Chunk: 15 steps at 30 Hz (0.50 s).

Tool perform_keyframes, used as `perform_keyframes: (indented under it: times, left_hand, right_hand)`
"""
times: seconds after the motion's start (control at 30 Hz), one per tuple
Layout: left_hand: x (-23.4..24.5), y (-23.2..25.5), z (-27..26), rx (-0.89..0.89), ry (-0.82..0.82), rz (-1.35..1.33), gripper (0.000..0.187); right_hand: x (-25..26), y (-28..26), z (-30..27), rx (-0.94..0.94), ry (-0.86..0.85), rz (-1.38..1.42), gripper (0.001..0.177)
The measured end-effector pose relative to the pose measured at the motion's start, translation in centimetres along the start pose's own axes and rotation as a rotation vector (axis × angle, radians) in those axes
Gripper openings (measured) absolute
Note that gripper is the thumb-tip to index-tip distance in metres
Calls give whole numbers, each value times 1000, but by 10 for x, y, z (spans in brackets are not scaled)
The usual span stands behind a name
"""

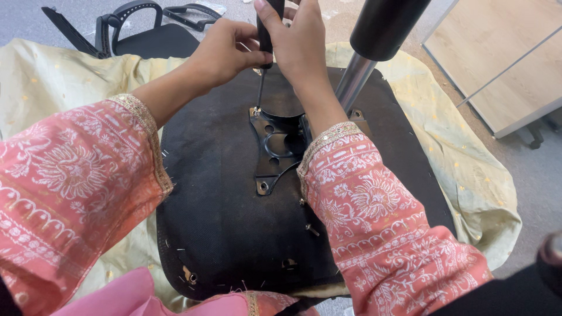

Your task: The person uses a screwdriver to fasten screws into the underside of an office chair seat, securing the metal mounting bracket to the seat. They pick up screws and washers, align them with the holes, and tighten them.

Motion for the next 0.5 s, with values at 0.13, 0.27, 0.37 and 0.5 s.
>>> perform_keyframes:
  times: [0.13, 0.27, 0.37, 0.5]
  left_hand:
    - [1, -4, 2, -16, -42, -49, 21]
    - [7, -15, 3, 3, 7, -28, 23]
    - [10, -19, 4, -25, 55, -26, 19]
    - [9, -21, 7, 1, 73, 33, 21]
  right_hand:
    - [5, 8, -2, -47, 74, -102, 38]
    - [2, 9, 1, -35, 37, -94, 28]
    - [-3, 14, 4, -108, 18, -12, 28]
    - [-2, -4, 5, -34, 17, 12, 38]
Point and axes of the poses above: each hand's wrist, its own z-axis towards the middle knuckle, its own x-axis out of the back of the hand, y = z × x, the point moved 10 cm from there along z, towards the middle knuckle, and after that the axes turned 10 degrees about -y, right-handed, at the moved point
